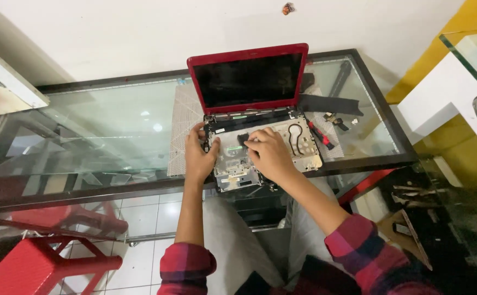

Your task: The person is disassembling a laptop by removing the keyboard and prying off the upper plastic casing.

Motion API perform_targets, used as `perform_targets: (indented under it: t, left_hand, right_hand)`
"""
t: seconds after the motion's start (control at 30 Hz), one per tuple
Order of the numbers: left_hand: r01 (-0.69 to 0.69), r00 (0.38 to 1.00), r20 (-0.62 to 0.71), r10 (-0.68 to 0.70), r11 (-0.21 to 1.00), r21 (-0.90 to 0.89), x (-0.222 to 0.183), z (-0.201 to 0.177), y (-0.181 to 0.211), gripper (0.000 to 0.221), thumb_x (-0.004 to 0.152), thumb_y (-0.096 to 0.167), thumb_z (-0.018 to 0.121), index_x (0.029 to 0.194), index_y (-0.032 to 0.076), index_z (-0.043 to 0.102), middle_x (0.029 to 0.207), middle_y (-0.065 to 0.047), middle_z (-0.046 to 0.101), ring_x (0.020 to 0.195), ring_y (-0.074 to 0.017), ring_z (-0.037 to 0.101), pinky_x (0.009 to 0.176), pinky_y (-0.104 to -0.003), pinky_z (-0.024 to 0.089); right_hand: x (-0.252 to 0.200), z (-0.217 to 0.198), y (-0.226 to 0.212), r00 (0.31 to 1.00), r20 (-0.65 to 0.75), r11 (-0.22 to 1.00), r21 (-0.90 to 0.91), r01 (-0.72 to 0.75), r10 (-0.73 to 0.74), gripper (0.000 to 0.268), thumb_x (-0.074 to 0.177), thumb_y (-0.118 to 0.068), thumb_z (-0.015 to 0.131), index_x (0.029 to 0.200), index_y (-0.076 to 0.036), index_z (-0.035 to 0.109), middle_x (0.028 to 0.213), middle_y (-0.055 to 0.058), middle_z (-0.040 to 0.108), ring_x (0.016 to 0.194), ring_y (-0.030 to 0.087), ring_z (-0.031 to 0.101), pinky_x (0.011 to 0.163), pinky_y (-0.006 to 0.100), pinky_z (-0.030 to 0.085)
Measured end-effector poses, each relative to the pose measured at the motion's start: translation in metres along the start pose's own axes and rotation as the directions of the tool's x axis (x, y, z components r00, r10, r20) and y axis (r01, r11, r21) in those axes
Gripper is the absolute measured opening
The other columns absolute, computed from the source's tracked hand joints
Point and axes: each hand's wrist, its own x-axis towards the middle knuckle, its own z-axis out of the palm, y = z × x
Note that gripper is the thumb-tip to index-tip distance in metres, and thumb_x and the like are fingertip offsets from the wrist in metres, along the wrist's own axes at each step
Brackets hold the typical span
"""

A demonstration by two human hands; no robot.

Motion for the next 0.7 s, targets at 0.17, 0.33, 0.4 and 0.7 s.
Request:
perform_targets:
  t: [0.17, 0.33, 0.4, 0.7]
  left_hand:
    - [-0.033, 0.999, -0.023, 0.032, 0.998, -0.047, 0.003, 0.0, 0.002, 0.035, 0.103, 0.013, 0.054, 0.137, 0.007, 0.054, 0.107, -0.013, 0.057, 0.106, -0.0308, 0.06, 0.094, -0.043, 0.047]
    - [-0.051, 0.998, -0.025, 0.05, 0.997, -0.055, 0.004, 0.002, -0.004, 0.033, 0.103, 0.01, 0.052, 0.136, 0.006, 0.055, 0.105, -0.015, 0.059, 0.103, -0.0324, 0.06, 0.09, -0.044, 0.048]
    - [-0.076, 0.997, -0.02, 0.075, 0.996, -0.042, 0.006, 0.003, -0.009, 0.032, 0.104, 0.011, 0.052, 0.135, 0.007, 0.055, 0.103, -0.013, 0.058, 0.102, -0.0309, 0.06, 0.088, -0.043, 0.048]
    - [-0.105, 0.994, -0.015, 0.105, 0.994, -0.012, 0.008, 0.002, -0.01, 0.031, 0.104, 0.012, 0.053, 0.135, 0.006, 0.054, 0.102, -0.015, 0.06, 0.101, -0.0346, 0.059, 0.085, -0.044, 0.048]
  right_hand:
    - [0.012, 0.015, -0.019, 0.998, -0.009, 0.994, 0.086, 0.063, -0.062, 0.019, 0.087, -0.006, 0.067, 0.1, -0.007, 0.081, 0.099, 0.007, 0.071, 0.1, 0.024, 0.061, 0.086, 0.04, 0.051]
    - [0.034, 0.04, -0.016, 0.996, -0.055, 0.995, 0.064, 0.074, -0.07, 0.019, 0.087, -0.006, 0.067, 0.1, -0.009, 0.081, 0.098, 0.006, 0.071, 0.103, 0.025, 0.061, 0.085, 0.039, 0.052]
    - [0.043, 0.045, -0.018, 0.993, -0.084, 0.994, 0.063, 0.091, -0.085, 0.019, 0.086, -0.005, 0.068, 0.099, -0.008, 0.08, 0.098, 0.008, 0.071, 0.101, 0.027, 0.063, 0.081, 0.04, 0.053]
    - [0.066, 0.056, -0.009, 0.986, -0.063, 0.987, -0.063, 0.149, -0.153, 0.019, 0.089, -0.01, 0.067, 0.102, -0.011, 0.081, 0.099, 0.005, 0.071, 0.106, 0.024, 0.061, 0.086, 0.039, 0.052]
